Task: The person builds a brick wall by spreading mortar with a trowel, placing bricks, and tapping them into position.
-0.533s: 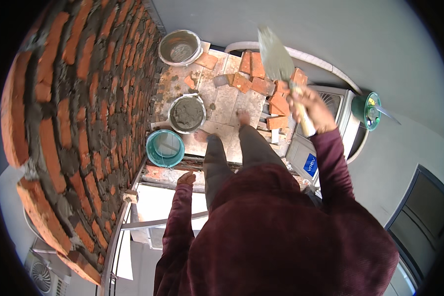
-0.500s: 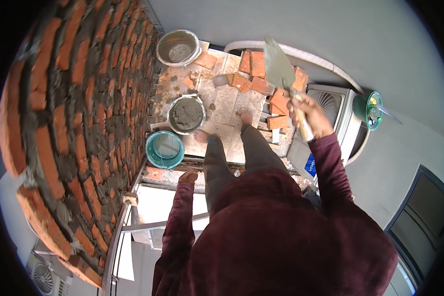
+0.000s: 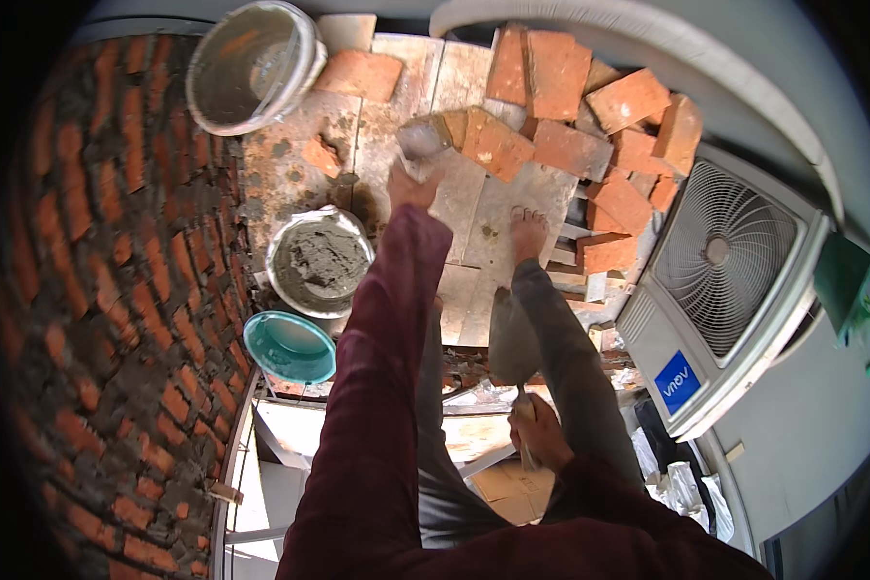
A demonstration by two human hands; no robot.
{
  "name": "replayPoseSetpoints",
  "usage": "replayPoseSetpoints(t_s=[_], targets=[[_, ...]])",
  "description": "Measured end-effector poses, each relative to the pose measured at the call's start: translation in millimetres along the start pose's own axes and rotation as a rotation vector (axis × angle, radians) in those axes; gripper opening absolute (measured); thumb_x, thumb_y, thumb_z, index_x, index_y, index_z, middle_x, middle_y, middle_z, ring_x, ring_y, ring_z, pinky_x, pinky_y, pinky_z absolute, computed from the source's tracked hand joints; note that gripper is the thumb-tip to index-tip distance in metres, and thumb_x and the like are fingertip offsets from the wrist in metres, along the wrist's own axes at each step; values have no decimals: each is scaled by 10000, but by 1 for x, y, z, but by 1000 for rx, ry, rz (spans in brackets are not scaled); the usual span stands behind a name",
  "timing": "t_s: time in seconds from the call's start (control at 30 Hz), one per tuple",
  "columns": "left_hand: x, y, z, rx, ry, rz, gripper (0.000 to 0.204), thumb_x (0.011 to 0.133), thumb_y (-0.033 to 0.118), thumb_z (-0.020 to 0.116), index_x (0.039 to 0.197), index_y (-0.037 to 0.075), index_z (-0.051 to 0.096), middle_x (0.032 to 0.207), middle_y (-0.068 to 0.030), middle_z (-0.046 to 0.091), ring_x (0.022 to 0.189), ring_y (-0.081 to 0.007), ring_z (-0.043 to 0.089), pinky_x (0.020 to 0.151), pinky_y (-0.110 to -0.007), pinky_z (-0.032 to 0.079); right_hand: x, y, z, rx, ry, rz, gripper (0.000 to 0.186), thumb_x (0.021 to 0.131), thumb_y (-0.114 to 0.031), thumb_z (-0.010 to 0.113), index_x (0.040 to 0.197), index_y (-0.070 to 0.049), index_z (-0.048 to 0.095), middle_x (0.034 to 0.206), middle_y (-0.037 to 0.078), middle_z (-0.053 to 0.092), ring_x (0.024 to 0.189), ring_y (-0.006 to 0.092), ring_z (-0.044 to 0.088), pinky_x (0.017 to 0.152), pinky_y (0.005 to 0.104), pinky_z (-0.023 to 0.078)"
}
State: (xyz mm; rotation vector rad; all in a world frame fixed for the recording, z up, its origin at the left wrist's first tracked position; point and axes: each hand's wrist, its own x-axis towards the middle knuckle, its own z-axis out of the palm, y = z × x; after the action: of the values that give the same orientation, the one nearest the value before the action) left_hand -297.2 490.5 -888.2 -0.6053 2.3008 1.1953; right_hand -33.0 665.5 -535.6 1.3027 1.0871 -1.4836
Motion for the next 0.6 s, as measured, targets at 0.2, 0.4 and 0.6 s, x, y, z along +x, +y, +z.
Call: replayPoseSetpoints(t_s=[0.2,0.4,0.6], targets=[[65,-12,68,187,343,-85,1286,532,602,852,1417,-116,257,1328,-264,479,1256,-353,469,1072,-401,376,13,-32,-8,-62,-16,203,157,885,-57,588,1001,-40,482,669,37,513,501,109,497,463,274,404],[-23,37,-47,-1237,-408,-267,632,839,421,615,1302,8,495,1225,-163,584,1080,-304,608,912,-487,516,17,-21,-3,159,-16,25,128,911,-78,560,1021,-49,502,714,30,527,532,113,517,465,269,420],[-207,191,-253,-1744,-654,-277,1007,764,847,327,1441,103,374,1432,-191,430,1211,-419,507,946,-616,444,-48,-70,17,192,6,-265,61,927,-121,532,974,-95,506,671,7,506,499,101,483,439,264,423]])
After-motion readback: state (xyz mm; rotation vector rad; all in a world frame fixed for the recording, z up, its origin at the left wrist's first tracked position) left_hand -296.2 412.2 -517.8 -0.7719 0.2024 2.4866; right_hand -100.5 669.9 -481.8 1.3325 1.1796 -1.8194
